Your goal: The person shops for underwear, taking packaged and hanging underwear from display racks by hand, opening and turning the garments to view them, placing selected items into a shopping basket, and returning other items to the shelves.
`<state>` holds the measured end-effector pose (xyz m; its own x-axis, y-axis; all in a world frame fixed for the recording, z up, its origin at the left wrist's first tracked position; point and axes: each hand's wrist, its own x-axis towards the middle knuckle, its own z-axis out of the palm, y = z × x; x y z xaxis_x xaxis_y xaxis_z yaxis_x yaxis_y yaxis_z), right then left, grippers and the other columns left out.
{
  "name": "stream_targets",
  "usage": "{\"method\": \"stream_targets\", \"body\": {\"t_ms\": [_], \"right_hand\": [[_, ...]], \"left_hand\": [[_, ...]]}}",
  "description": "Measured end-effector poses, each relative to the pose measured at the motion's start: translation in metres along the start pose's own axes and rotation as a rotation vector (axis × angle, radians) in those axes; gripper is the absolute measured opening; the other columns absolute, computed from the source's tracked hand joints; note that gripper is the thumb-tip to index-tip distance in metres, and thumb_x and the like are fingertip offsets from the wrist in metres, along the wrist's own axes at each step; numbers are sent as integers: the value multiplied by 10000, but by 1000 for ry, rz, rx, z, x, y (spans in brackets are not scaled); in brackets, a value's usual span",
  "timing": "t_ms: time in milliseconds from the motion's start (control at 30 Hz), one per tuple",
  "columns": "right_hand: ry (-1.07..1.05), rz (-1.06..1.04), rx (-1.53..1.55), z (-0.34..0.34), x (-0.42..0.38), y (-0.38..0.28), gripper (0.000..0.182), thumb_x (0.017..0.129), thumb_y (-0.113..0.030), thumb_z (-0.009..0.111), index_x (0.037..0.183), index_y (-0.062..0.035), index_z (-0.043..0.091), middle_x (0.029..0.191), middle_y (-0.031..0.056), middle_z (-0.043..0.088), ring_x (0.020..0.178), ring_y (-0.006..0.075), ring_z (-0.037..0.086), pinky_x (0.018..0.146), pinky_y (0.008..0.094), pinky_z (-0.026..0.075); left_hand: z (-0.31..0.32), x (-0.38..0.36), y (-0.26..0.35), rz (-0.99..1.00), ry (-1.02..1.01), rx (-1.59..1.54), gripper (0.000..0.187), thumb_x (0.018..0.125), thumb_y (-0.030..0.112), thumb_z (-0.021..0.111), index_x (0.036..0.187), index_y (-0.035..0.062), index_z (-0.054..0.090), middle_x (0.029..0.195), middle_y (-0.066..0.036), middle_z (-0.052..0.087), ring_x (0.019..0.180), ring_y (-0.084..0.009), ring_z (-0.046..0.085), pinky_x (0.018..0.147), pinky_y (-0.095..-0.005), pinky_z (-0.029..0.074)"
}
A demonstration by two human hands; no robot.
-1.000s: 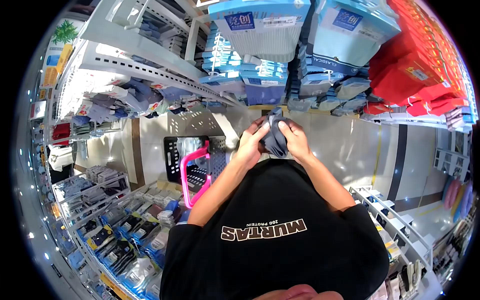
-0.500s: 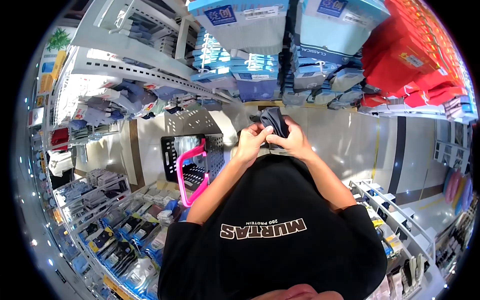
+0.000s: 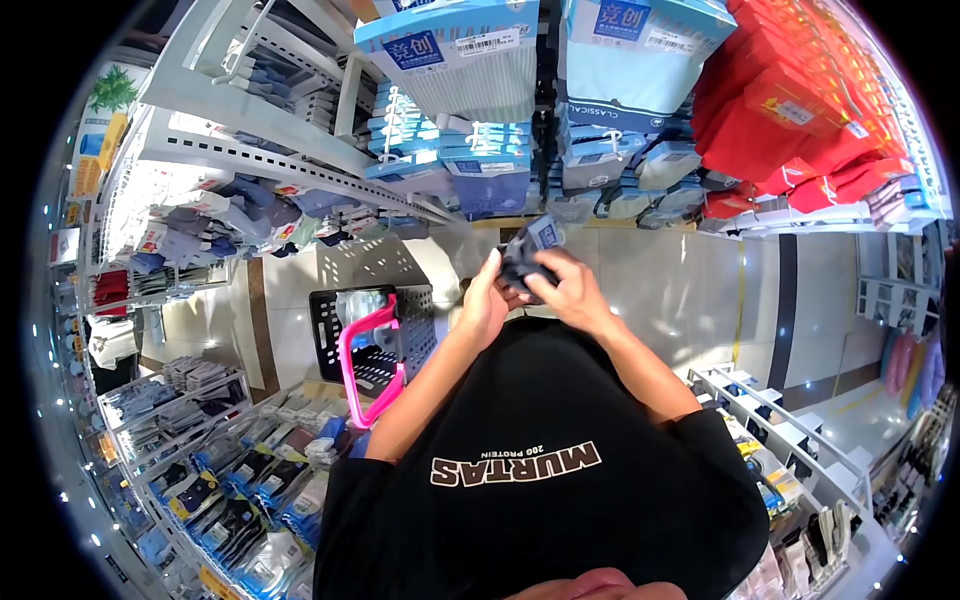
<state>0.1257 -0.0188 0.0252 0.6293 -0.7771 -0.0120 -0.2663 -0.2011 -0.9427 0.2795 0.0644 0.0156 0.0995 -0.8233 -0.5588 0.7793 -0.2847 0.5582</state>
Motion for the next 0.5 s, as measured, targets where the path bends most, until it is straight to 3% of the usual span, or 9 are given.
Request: {"method": "stream_targets", "body": {"t_ms": [67, 100, 167, 267, 300, 367, 400, 500], "right_hand": [[-178, -127, -201, -1, -5, -12, 278, 830, -161, 697, 1073, -29, 660, 1049, 119, 610, 981, 321, 617, 855, 391, 488], [-219, -145, -221, 1, -7, -10, 297, 814, -163, 724, 1073, -30, 667, 1063, 111, 589, 1015, 307, 597, 886, 386, 476], [-212, -183, -141, 1, -9, -6, 314, 819, -194, 742, 1080, -34, 669, 1028, 80, 595, 938, 257, 616, 800, 371, 502], [-53, 254, 454, 2, -11, 23, 282, 905, -205, 707, 1098, 0, 684, 968, 38, 665, 793, 111, 612, 735, 263, 499], [122, 284, 465, 4, -10, 43, 315, 913, -218, 702, 1111, 25, 671, 968, 61, 680, 790, 125, 622, 729, 270, 505], [254, 462, 539, -3, -8, 64, 377, 920, -246, 698, 1164, 34, 640, 1025, 93, 674, 850, 143, 634, 743, 284, 512], [269, 542, 617, -1, -7, 71, 431, 934, -265, 677, 1256, 6, 586, 1093, 112, 663, 907, 176, 641, 780, 299, 518], [134, 743, 1106, -5, -16, 87, 440, 955, -259, 645, 1303, -9, 544, 1153, 125, 649, 961, 220, 646, 822, 332, 526]], "left_hand": [[1, -2, 0, -39, 36, 33, 376, 979, 393, 574, 1142, 55, 594, 1047, -68, 653, 905, -164, 648, 749, -324, 536], [-16, 6, -9, -37, 60, 218, 319, 958, 316, 635, 1128, 48, 605, 1017, -46, 662, 879, -140, 650, 718, -293, 538], [-27, 9, -14, -15, 100, 262, 265, 949, 226, 656, 1129, 37, 607, 989, -38, 667, 859, -124, 651, 694, -272, 536], [-18, 5, -11, 79, 127, 192, 224, 964, 186, 632, 1124, 30, 613, 1005, -41, 671, 876, -121, 651, 737, -278, 538], [-11, 1, -8, 104, 94, 165, 218, 966, 180, 629, 1124, 31, 615, 1013, -42, 673, 888, -120, 651, 759, -280, 535], [4, -7, -3, 152, 23, 116, 206, 970, 169, 625, 1125, 33, 618, 1029, -43, 676, 911, -119, 652, 801, -283, 531], [6, -8, -3, 141, -52, 118, 225, 973, 157, 620, 1160, 31, 612, 1054, -42, 677, 950, -116, 647, 858, -289, 517], [16, -12, -6, 104, -149, 153, 236, 978, 149, 612, 1181, 29, 611, 1057, -37, 676, 962, -110, 640, 863, -289, 513]]}}
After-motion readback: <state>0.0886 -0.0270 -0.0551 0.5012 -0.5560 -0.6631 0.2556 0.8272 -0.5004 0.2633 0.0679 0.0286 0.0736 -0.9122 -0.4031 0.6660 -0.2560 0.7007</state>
